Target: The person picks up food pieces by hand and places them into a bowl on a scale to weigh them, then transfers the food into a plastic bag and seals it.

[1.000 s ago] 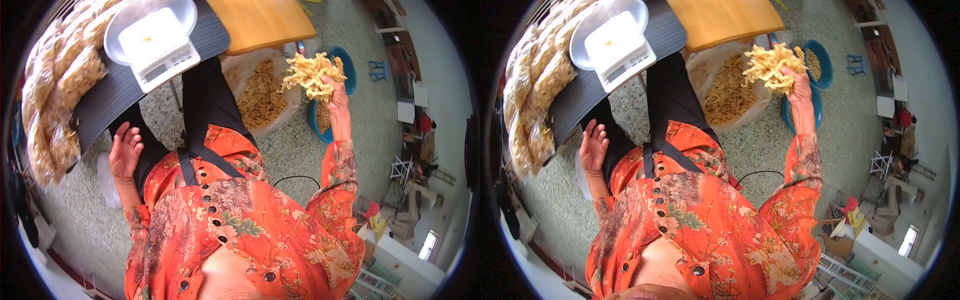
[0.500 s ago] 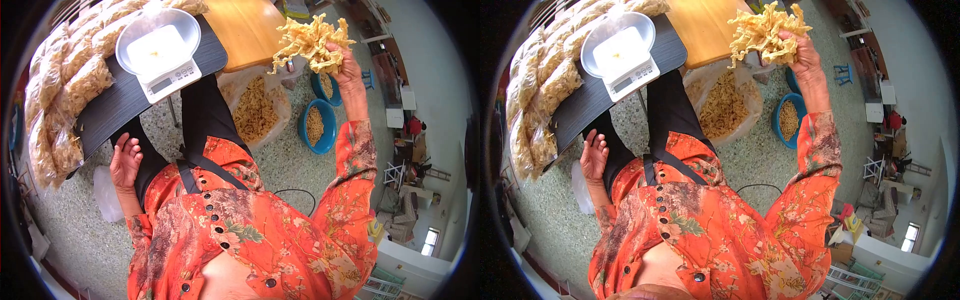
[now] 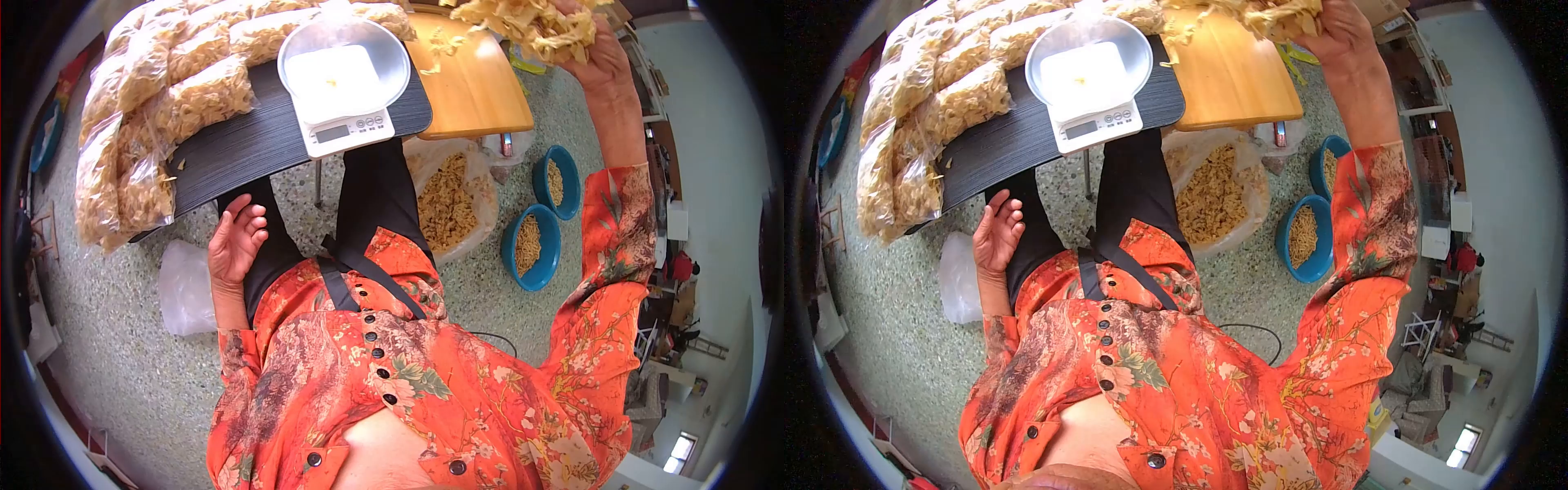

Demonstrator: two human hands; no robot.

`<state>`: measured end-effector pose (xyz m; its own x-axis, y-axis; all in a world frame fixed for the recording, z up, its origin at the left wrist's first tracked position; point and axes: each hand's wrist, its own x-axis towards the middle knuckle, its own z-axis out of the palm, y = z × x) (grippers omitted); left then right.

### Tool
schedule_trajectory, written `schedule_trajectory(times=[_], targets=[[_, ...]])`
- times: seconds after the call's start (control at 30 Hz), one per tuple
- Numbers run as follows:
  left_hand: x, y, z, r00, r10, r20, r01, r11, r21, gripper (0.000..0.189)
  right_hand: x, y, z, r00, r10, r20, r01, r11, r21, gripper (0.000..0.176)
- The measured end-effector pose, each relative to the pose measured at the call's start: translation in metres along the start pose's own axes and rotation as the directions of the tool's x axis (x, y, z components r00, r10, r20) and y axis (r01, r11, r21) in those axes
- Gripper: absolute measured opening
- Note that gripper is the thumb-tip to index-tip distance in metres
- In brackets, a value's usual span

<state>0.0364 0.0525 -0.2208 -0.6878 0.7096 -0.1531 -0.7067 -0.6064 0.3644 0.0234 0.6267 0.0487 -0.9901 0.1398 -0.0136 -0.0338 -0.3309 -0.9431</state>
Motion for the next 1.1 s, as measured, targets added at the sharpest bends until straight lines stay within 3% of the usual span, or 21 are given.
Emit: schedule_trajectory(times=[0.17, 0.37, 0.43, 0.47, 0.57, 0.6, 0.67, 0.73, 0.77, 0.87, 0.9, 0.93, 0.97, 1.03, 1.1], targets=[[0.005, -0.002, -0.003, 1.0, 0.023, 0.02, -0.023, 1.0, 0.004, 0.047, 0.043, 0.023, 0.05, 0.995, 0.03, 0.1, -0.042, 0.992, 0.119, 0.035], [0.009, 0.002, -0.003, 0.997, 0.057, 0.055, -0.056, 0.998, -0.023, 0.048, 0.066, 0.061, 0.086, 0.958, 0.158, 0.241, -0.223, 0.935, 0.275, 0.038], [0.011, 0.004, -0.001, 0.996, 0.061, 0.07, -0.062, 0.998, 0.004, 0.046, 0.074, 0.075, 0.085, 0.854, 0.129, 0.504, -0.282, 0.929, 0.241, 0.035], [0.012, 0.005, -0.002, 0.995, 0.071, 0.068, -0.072, 0.997, 0.005, 0.046, 0.09, 0.089, 0.053, 0.981, 0.142, 0.136, -0.125, 0.984, -0.126, 0.034], [0.014, 0.006, -0.005, 0.991, 0.085, 0.108, -0.081, 0.996, -0.035, 0.048, 0.086, 0.104, 0.064, 0.988, 0.094, 0.122, -0.064, 0.972, -0.227, 0.034], [0.014, 0.007, -0.005, 0.991, 0.085, 0.103, -0.081, 0.996, -0.042, 0.048, 0.064, 0.097, 0.103, 0.99, 0.112, 0.081, -0.081, 0.945, -0.316, 0.037], [0.017, 0.008, 0.001, 0.991, 0.094, 0.098, -0.09, 0.995, -0.046, 0.048, 0.061, 0.11, 0.113, 0.995, 0.052, 0.084, -0.025, 0.954, -0.299, 0.044], [0.024, 0.003, 0.02, 0.987, 0.157, -0.028, -0.149, 0.969, 0.196, 0.043, 0.059, 0.119, 0.113, 0.995, 0.045, 0.092, -0.018, 0.961, -0.276, 0.051], [0.026, 0.0, 0.025, 0.986, 0.163, -0.029, -0.155, 0.968, 0.198, 0.043, 0.059, 0.124, 0.116, 0.994, 0.045, 0.099, -0.016, 0.961, -0.275, 0.051], [0.036, -0.008, 0.057, 0.917, 0.398, 0.009, -0.282, 0.632, 0.722, 0.03, 0.057, 0.132, 0.126, 0.996, 0.029, 0.079, 0.002, 0.93, -0.367, 0.058], [0.042, -0.008, 0.071, 0.9, 0.434, 0.023, -0.286, 0.552, 0.783, 0.041, 0.057, 0.133, 0.127, 0.997, 0.027, 0.079, 0.004, 0.93, -0.369, 0.058], [0.052, -0.004, 0.086, 0.841, 0.521, 0.15, -0.331, 0.274, 0.903, 0.054, 0.058, 0.134, 0.128, 0.998, 0.022, 0.067, 0.008, 0.91, -0.414, 0.059], [0.065, 0.003, 0.102, 0.771, 0.561, 0.302, -0.343, -0.033, 0.939, 0.067, 0.058, 0.134, 0.129, 0.998, 0.01, 0.057, 0.017, 0.888, -0.459, 0.06], [0.094, 0.016, 0.139, 0.641, 0.542, 0.544, -0.373, -0.4, 0.837, 0.096, 0.063, 0.14, 0.126, 0.997, -0.01, 0.078, 0.045, 0.882, -0.469, 0.062], [0.125, 0.019, 0.16, 0.603, 0.521, 0.604, -0.377, -0.481, 0.792, 0.107, 0.067, 0.142, 0.128, 0.995, -0.062, 0.082, 0.098, 0.827, -0.553, 0.062]])
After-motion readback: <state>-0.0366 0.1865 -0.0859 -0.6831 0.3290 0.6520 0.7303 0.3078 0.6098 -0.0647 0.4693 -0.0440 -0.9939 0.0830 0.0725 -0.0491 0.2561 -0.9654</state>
